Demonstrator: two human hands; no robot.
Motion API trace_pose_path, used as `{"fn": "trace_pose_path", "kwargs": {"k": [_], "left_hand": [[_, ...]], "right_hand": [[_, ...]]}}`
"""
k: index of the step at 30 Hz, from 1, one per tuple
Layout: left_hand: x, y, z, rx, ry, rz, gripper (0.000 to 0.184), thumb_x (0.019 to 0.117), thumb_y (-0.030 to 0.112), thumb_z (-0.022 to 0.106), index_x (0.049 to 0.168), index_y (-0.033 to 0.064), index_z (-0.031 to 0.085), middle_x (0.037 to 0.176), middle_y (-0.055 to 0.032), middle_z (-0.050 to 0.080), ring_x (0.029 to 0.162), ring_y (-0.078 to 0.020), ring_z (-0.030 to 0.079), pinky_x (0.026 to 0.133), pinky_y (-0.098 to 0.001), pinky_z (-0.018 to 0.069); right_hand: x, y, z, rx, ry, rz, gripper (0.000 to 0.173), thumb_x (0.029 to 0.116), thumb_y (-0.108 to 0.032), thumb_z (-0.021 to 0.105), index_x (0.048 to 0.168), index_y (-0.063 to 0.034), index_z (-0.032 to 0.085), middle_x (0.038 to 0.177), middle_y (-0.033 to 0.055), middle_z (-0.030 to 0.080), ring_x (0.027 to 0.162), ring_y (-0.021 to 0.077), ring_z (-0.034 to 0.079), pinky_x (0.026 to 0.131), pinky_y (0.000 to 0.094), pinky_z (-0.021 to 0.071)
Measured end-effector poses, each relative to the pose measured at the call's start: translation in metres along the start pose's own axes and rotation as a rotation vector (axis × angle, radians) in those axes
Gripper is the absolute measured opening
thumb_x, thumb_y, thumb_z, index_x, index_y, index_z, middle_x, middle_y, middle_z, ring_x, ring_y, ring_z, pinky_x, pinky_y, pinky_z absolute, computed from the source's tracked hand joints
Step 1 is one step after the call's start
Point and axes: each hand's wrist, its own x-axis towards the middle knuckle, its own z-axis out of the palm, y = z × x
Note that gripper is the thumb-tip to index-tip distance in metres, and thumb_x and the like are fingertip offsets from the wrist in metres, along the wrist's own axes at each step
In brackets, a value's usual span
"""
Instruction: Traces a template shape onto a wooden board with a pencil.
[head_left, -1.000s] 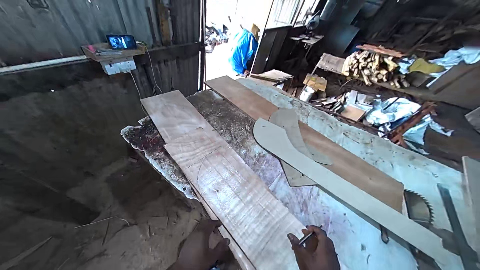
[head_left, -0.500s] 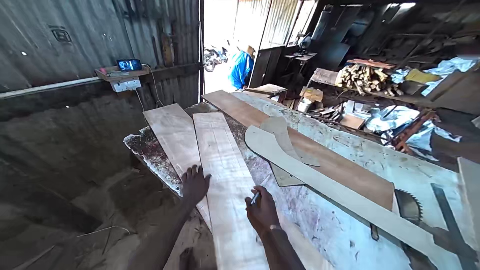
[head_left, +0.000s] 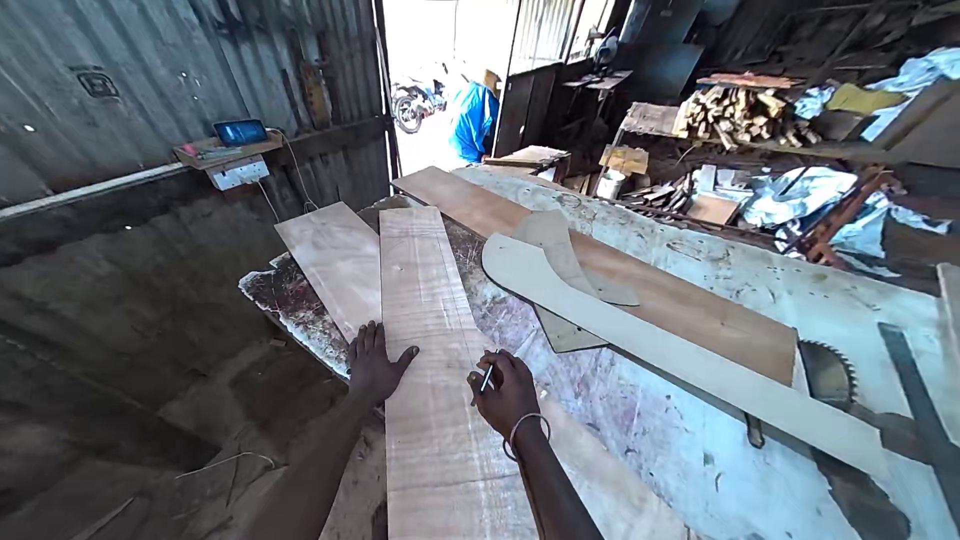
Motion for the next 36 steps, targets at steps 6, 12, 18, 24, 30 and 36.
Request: {"fn": "trace_pose_path", "kwargs": {"k": [6, 12, 18, 24, 30, 36], "left_hand": [[-0.002, 0.001, 0.000, 0.051, 0.024, 0.018, 0.113, 0.0840, 0.091, 0.032, 0.162, 0.0087, 0.027, 0.170, -0.0116, 0.022, 0.158, -0.0298, 0.015, 0.127, -0.0565, 0.0083], [0.002, 0.004, -0.006, 0.106, -0.007, 0.048, 0.116, 0.0854, 0.090, 0.024, 0.163, 0.0042, 0.021, 0.170, -0.0156, 0.019, 0.159, -0.0319, 0.013, 0.126, -0.0584, 0.0079], [0.007, 0.002, -0.001, 0.101, 0.070, 0.075, 0.115, 0.0854, 0.090, 0.025, 0.162, 0.0045, 0.026, 0.169, -0.0149, 0.025, 0.157, -0.0327, 0.019, 0.125, -0.0589, 0.0101], [-0.001, -0.003, 0.002, 0.060, 0.105, 0.084, 0.115, 0.0852, 0.090, 0.030, 0.161, 0.0032, 0.027, 0.169, -0.0153, 0.025, 0.157, -0.0325, 0.019, 0.126, -0.0598, 0.0092], [0.000, -0.008, 0.007, 0.052, 0.124, 0.102, 0.105, 0.0855, 0.090, 0.028, 0.164, 0.0206, 0.025, 0.169, -0.0071, 0.027, 0.158, -0.0315, 0.019, 0.124, -0.0631, 0.0091], [0.000, -0.006, 0.005, 0.084, 0.070, 0.101, 0.096, 0.0877, 0.089, 0.022, 0.163, 0.0294, 0.029, 0.171, -0.0031, 0.023, 0.158, -0.0320, 0.015, 0.124, -0.0643, 0.0067]], "right_hand": [[-0.001, 0.002, -0.008, -0.003, -0.114, -0.089, 0.053, 0.0899, -0.058, 0.062, 0.130, -0.0227, 0.067, 0.131, -0.0093, 0.067, 0.142, 0.0106, 0.046, 0.127, 0.0462, 0.0216], [-0.001, 0.001, -0.004, -0.032, -0.050, -0.125, 0.050, 0.0912, -0.056, 0.062, 0.127, -0.0215, 0.068, 0.133, -0.0065, 0.067, 0.143, 0.0134, 0.046, 0.127, 0.0470, 0.0229], [0.004, -0.003, -0.002, -0.025, 0.003, -0.140, 0.041, 0.0909, -0.051, 0.064, 0.120, -0.0219, 0.071, 0.129, -0.0060, 0.070, 0.139, 0.0123, 0.050, 0.124, 0.0458, 0.0280], [-0.003, -0.008, -0.008, -0.036, -0.072, -0.087, 0.045, 0.0933, -0.054, 0.060, 0.123, -0.0214, 0.070, 0.135, -0.0051, 0.066, 0.138, 0.0137, 0.050, 0.122, 0.0432, 0.0306], [-0.007, -0.008, -0.006, -0.029, -0.064, -0.076, 0.047, 0.0942, -0.054, 0.060, 0.124, -0.0189, 0.069, 0.131, -0.0039, 0.068, 0.135, 0.0135, 0.053, 0.122, 0.0411, 0.0307], [-0.008, -0.002, -0.002, 0.000, -0.008, -0.105, 0.050, 0.0955, -0.056, 0.058, 0.127, -0.0182, 0.068, 0.129, -0.0041, 0.069, 0.133, 0.0128, 0.054, 0.121, 0.0401, 0.0335]]}}
